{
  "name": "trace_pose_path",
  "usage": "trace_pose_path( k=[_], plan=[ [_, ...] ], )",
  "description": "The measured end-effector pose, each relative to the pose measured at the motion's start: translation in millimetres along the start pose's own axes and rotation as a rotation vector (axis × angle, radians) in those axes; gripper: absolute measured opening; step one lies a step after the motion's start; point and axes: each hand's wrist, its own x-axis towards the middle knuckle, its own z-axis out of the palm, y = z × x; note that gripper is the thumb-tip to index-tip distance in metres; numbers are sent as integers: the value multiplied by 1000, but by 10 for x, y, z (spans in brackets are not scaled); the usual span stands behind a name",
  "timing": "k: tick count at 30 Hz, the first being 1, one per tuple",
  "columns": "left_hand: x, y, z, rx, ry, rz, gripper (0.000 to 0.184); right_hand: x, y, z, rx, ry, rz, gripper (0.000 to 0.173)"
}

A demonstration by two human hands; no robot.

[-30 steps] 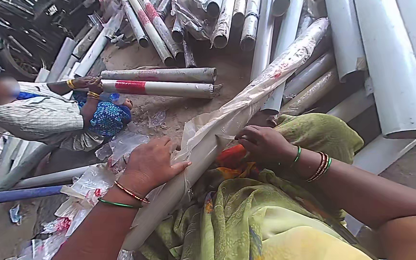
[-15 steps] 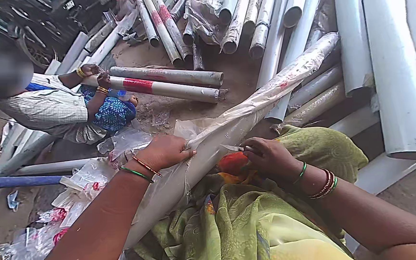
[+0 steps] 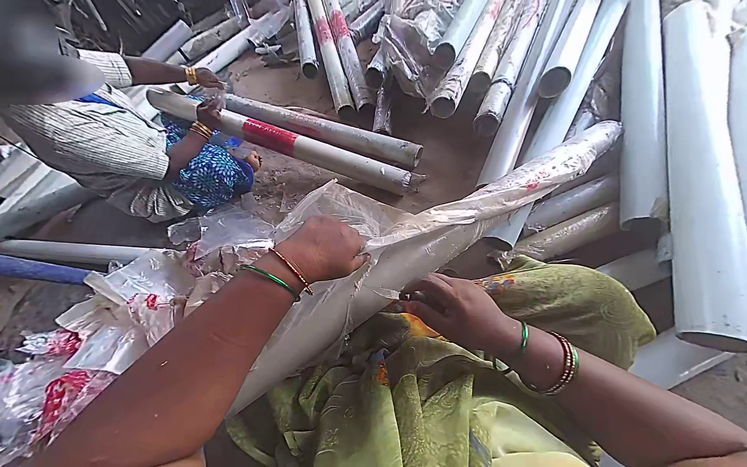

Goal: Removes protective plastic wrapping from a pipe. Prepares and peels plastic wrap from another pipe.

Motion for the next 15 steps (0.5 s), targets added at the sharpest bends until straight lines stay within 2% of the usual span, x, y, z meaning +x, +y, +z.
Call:
trace_pose_path(
  k=[3,8,12,15],
  plan=[
    [-13,15,-23,-12,-25,-18,43,140,-57,34,-71,-3,-41,22],
    [4,26,-39,6,-68,-41,46,315,-102,-86,-216,-141,97,24],
    [-1,4,-2,10,-8,-8,44,391,-168,-176,-311,-153,98,20],
    [-3,33,-21,27,-29,-24,45,475,-276,-184,-349,-206,128,21]
  ],
)
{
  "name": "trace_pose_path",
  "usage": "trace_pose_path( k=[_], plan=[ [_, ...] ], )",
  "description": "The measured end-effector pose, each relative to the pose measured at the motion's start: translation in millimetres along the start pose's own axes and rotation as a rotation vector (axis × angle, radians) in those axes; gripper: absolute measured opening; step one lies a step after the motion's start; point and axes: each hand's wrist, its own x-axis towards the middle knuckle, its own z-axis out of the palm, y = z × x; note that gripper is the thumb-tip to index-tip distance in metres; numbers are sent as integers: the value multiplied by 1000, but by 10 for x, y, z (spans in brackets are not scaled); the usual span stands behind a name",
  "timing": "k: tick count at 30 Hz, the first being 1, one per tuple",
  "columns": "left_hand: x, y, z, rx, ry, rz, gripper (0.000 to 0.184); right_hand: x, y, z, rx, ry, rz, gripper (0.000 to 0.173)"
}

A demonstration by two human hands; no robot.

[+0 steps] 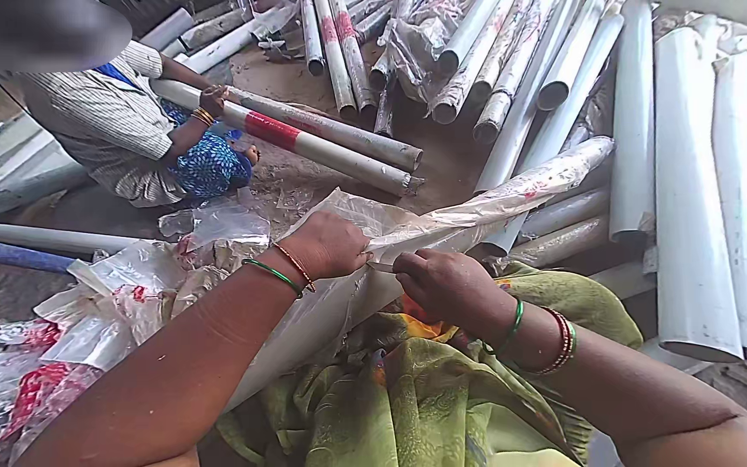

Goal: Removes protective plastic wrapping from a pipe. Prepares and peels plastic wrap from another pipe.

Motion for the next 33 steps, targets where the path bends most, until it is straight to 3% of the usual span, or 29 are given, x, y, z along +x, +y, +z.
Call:
trace_pose_path(
  k=[5,12,16,20,22,28,33],
  plan=[
    [-8,12,-3,21,-1,5,44,80,-22,74,-30,-77,24,23],
    [-17,21,7,14,14,-4,45,8,167,176,-37,66,-49,18],
    [-20,-28,43,-1,67,21,43,-44,428,111,-15,86,60,18],
    [2,-55,59,-4,87,38,42,-191,881,-73,-93,97,349,24],
    [7,-68,40,-12,72,25,43,-282,965,-166,-73,155,371,23],
    [19,-70,82,-31,136,39,42,-323,502,-27,200,96,143,18],
    [-21,-23,112,-1,173,38,42,-61,358,164,158,96,-52,17]
  ],
)
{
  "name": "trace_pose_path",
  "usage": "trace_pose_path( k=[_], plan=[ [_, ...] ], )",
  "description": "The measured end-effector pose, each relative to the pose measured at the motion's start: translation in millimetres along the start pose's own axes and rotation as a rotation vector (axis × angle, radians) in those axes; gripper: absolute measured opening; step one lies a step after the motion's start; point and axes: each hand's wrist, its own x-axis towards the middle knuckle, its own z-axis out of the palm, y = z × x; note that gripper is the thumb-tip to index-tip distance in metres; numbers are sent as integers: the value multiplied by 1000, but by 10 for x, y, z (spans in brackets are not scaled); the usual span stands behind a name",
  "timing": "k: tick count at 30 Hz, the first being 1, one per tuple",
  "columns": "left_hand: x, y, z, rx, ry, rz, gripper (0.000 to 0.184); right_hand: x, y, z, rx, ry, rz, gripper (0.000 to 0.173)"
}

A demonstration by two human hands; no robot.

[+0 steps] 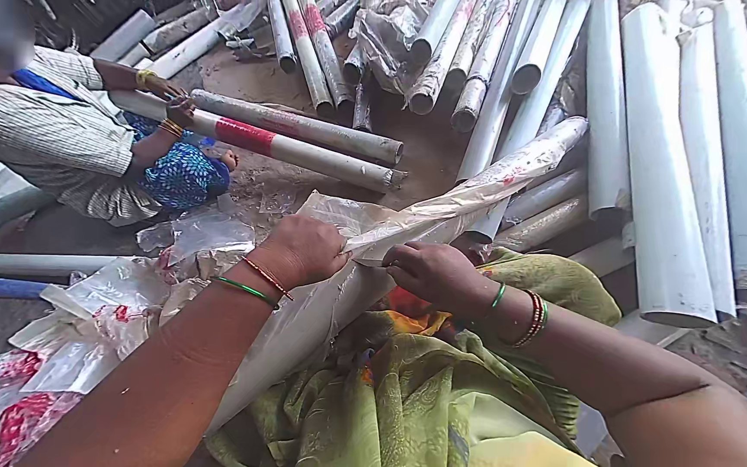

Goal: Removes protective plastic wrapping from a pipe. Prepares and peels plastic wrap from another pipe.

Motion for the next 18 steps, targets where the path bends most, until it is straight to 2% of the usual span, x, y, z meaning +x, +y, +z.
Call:
trace_pose_path(
  k=[5,9,13,16,18],
  plan=[
    [8,-51,46,10,43,34,42,63,71,-1,-86,33,-74,16],
    [19,-52,26,24,3,14,43,18,155,4,-147,19,-24,15],
    [10,-50,19,20,14,18,42,2,331,21,-133,117,-42,17],
    [5,-53,27,27,30,27,41,-36,337,49,-217,187,-87,15],
    [2,-52,27,23,31,26,40,-72,362,11,-300,157,-14,15]
  ],
)
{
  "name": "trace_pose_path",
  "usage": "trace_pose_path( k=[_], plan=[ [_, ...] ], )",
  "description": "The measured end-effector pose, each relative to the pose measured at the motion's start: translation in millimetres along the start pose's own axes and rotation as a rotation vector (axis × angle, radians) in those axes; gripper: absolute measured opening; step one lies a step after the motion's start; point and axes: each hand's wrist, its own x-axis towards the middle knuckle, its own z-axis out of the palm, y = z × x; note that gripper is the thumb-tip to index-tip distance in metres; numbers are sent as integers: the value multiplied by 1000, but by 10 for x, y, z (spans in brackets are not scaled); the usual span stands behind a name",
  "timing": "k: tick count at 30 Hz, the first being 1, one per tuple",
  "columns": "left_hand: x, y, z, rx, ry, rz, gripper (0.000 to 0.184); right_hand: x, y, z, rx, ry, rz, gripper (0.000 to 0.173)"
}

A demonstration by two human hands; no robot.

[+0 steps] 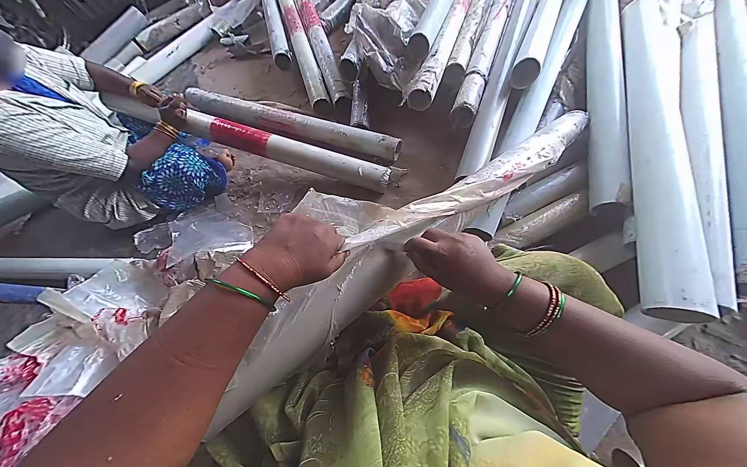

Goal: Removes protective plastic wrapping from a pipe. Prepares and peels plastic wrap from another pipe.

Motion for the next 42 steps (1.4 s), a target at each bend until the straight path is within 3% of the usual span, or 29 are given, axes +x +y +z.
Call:
trace_pose_path(
  k=[2,3,5,10,16,25,33,39,42],
  plan=[
    [2,9,-2,-6,-11,-8,41,-20,112,-111,-37,-124,172,19],
    [10,3,-16,-3,-11,-9,41,-31,190,-161,-20,-98,198,20],
    [13,-10,-28,-17,-23,-21,42,-62,172,-260,85,-37,165,19],
    [3,-21,47,-13,95,42,39,-26,-234,-206,302,-138,32,16],
    [-21,35,20,-1,55,-3,40,173,-372,-98,217,-171,-45,17],
    [-7,-4,47,-6,86,34,40,104,-354,-197,190,-168,0,16],
    [-34,11,75,8,167,71,38,386,-510,-45,57,-304,26,21],
    [-41,-6,79,-1,171,77,39,352,-274,-119,-9,-333,114,21],
    [-39,-11,63,-5,146,70,38,273,50,-224,-52,-332,270,24]
  ],
)
